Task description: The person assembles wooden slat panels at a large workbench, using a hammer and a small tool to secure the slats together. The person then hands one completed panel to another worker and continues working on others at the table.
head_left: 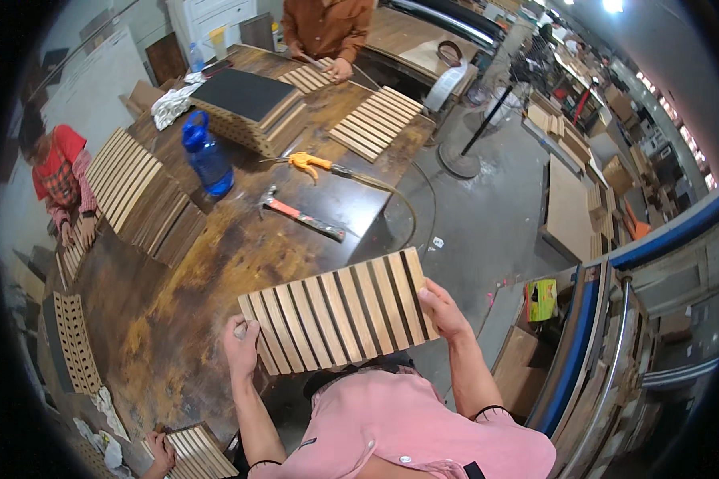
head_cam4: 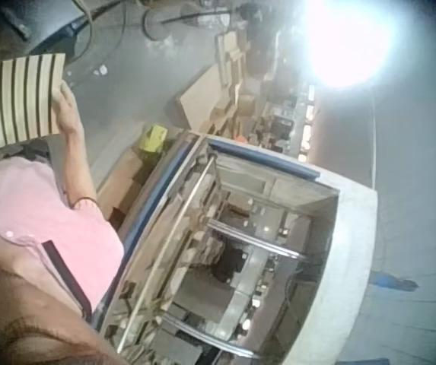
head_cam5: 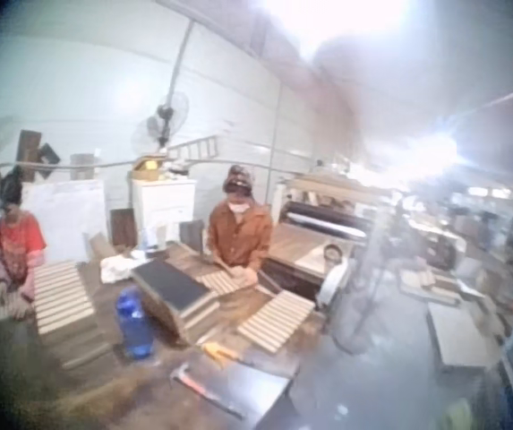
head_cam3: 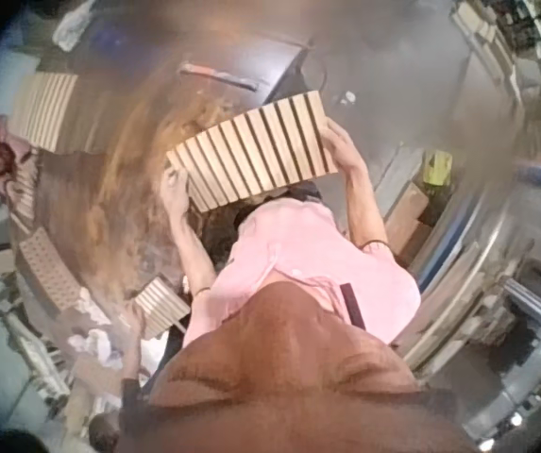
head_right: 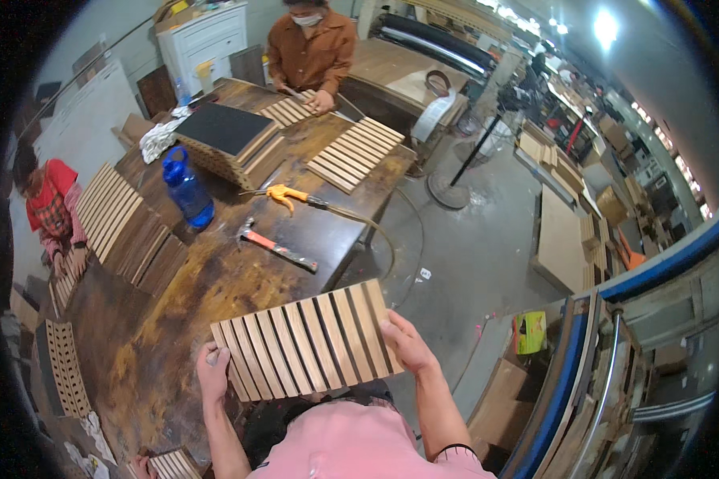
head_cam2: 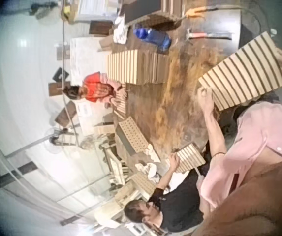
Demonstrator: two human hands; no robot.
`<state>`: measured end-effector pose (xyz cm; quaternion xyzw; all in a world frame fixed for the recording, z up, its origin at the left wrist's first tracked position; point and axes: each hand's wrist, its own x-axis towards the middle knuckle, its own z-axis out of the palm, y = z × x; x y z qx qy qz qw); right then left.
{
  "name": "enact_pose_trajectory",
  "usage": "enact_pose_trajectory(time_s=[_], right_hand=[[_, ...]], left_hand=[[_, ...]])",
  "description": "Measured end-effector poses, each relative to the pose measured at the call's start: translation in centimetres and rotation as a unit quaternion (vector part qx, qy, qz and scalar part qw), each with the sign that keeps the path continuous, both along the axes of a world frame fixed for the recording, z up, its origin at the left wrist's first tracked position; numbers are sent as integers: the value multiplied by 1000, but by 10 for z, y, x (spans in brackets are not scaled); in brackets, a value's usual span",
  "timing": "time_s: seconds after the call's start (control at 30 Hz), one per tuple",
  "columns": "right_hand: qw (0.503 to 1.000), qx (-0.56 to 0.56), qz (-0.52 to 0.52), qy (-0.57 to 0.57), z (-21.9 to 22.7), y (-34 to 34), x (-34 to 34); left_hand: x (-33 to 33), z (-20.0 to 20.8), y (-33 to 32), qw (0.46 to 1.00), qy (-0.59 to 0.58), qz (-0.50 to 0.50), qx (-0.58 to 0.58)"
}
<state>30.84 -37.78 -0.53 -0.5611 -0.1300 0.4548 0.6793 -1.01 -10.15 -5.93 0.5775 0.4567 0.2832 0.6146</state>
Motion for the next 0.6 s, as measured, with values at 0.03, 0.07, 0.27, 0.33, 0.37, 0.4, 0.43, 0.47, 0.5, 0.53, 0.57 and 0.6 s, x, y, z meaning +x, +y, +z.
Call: enact_pose_trajectory(time_s=[0.03,0.07,0.27,0.33,0.37,0.4,0.43,0.47,0.5,0.53,0.57,0.6], right_hand=[[999,16,-27,4,1,-11,6],[999,17,-26,10,-5,-26,14],[983,94,-156,21,-63,-144,89],[978,90,-188,29,-84,-195,110],[971,111,-211,26,-89,-217,119],[960,132,-246,18,-94,-239,126],[957,134,-256,21,-102,-260,136],[951,136,-276,2,-113,-280,146],[944,139,-298,-20,-120,-300,156],[939,141,-313,-21,-121,-319,163],[935,152,-318,-21,-121,-337,169],[931,164,-326,-21,-121,-352,173]], left_hand=[[16,14,-8,1000,5,-2,2],[31,30,-17,999,22,8,28],[151,96,-75,993,-32,-88,68],[193,116,-109,988,-36,-134,72],[209,123,-126,985,-37,-148,76],[227,127,-141,983,-54,-159,70],[242,127,-154,982,-51,-169,71],[257,124,-167,981,-52,-171,81],[275,123,-179,979,-55,-175,90],[292,123,-188,977,-56,-190,78],[311,122,-198,974,-57,-206,79],[330,121,-205,968,-71,-229,74]])
